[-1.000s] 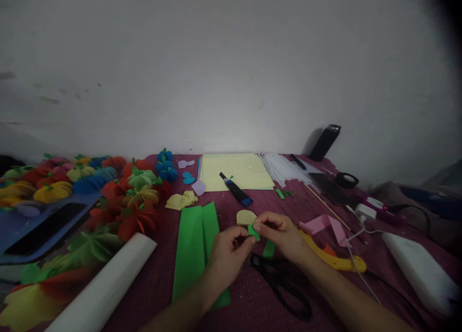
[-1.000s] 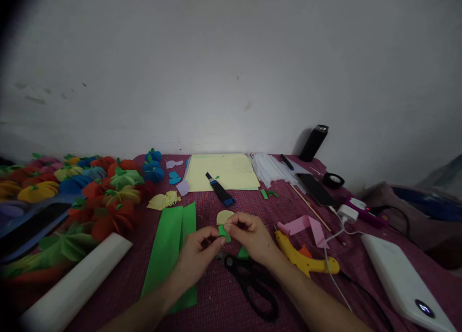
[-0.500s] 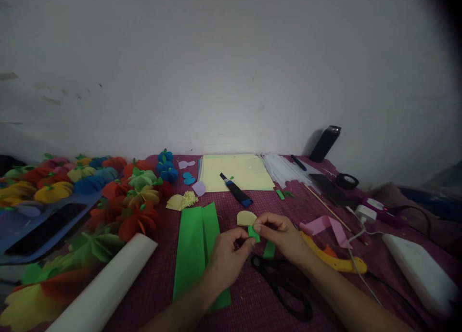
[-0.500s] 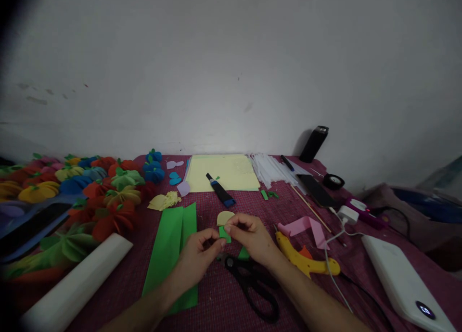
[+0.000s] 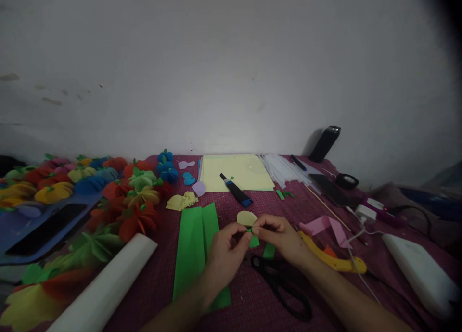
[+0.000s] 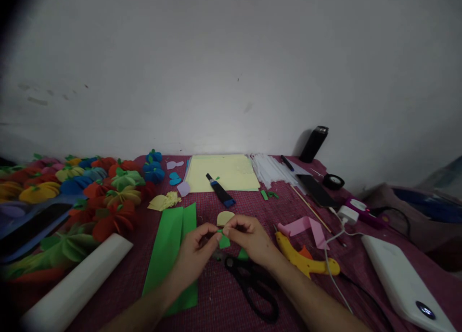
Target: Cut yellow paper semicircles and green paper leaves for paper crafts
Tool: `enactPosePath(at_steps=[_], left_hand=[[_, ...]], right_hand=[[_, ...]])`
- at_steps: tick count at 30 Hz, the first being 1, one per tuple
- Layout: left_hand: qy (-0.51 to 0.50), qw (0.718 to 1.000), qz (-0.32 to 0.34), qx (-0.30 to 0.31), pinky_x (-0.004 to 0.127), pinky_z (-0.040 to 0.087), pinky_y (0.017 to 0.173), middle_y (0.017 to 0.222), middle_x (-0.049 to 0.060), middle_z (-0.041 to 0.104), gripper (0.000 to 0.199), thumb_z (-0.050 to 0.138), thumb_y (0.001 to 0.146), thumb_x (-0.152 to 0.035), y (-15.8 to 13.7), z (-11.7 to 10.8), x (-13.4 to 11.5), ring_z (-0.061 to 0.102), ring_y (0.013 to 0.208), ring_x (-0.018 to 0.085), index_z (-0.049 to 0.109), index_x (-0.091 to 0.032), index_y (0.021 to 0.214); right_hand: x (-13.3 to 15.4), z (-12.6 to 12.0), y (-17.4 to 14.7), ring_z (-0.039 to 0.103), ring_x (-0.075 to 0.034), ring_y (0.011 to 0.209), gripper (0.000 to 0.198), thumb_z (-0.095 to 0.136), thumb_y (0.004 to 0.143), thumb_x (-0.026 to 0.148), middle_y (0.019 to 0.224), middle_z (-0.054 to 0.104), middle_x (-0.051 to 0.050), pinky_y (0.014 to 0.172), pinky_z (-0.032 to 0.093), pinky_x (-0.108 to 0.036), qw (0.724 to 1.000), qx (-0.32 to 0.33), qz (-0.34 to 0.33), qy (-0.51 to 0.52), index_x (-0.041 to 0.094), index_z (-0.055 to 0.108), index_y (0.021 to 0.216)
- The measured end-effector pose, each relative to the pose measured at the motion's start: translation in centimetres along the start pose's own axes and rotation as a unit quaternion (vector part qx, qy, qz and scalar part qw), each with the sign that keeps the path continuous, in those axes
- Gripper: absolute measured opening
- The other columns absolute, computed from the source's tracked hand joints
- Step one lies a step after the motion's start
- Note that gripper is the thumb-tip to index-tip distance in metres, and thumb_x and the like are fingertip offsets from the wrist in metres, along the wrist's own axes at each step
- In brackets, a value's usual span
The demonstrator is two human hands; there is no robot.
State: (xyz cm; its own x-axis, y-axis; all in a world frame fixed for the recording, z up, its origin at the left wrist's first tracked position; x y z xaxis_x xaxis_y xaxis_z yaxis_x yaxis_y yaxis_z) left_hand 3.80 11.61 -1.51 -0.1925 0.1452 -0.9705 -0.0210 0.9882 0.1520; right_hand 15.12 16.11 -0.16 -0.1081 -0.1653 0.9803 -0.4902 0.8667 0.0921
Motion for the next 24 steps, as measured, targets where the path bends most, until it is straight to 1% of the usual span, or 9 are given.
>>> enactPosePath(at_steps=[9,16,20,24], left_hand=[[-0.002,0.999,0.006,0.033,0.02,0.028,0.049,0.058,-0.004,0.041,0.023,0.045,0.084,-0.031,-0.04,0.19,-0.56,0.037,0.054,0.01,0.054,-0.016,0.068],[0.029,0.999,0.026,0.017,0.021,0.029,0.052,0.058,-0.003,0.044,0.021,0.046,0.08,-0.021,0.02,0.0,-0.95,0.039,0.056,0.01,0.053,-0.016,0.061],[0.015,1.0,0.011,0.024,0.021,0.029,0.051,0.057,-0.004,0.042,0.02,0.045,0.08,-0.024,0.03,0.16,-0.9,0.038,0.055,0.01,0.052,-0.017,0.062],[0.001,1.0,-0.012,0.029,0.021,0.028,0.049,0.057,-0.004,0.042,0.024,0.044,0.083,-0.031,-0.01,0.32,-0.5,0.038,0.053,0.01,0.051,-0.017,0.065]], right_hand=[[0.09,0.59,-0.18,0.05,-0.012,0.059,0.019,0.065,0.071,0.034,0.06,0.058,0.001,0.056,0.039,-0.023,0.999,0.027,0.014,0.009,0.016,0.065,0.065],[-0.1,0.97,-0.27,0.048,-0.011,0.058,0.016,0.064,0.072,0.031,0.059,0.056,0.002,0.056,0.037,-0.023,0.998,0.046,0.013,0.03,0.016,0.065,0.065],[-0.25,0.95,-0.17,0.048,-0.011,0.057,0.016,0.065,0.07,0.031,0.058,0.055,0.003,0.056,0.036,-0.023,0.998,0.039,0.02,0.038,0.016,0.065,0.064],[-0.52,0.11,0.13,0.047,-0.011,0.057,0.018,0.065,0.069,0.033,0.058,0.054,0.003,0.056,0.036,-0.023,0.999,0.011,0.023,0.041,0.016,0.064,0.063]])
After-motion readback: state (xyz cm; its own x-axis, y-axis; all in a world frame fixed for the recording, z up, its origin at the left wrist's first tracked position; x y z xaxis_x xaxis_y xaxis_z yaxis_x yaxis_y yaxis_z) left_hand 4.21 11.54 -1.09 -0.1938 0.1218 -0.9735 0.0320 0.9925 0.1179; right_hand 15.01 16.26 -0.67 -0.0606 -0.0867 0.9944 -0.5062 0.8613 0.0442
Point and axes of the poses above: each hand's wrist, its own y-axis towards the middle knuckle, its own z-axis out of the palm, x = y × z, the point moved 8 cm from there along y, towards the middle knuckle
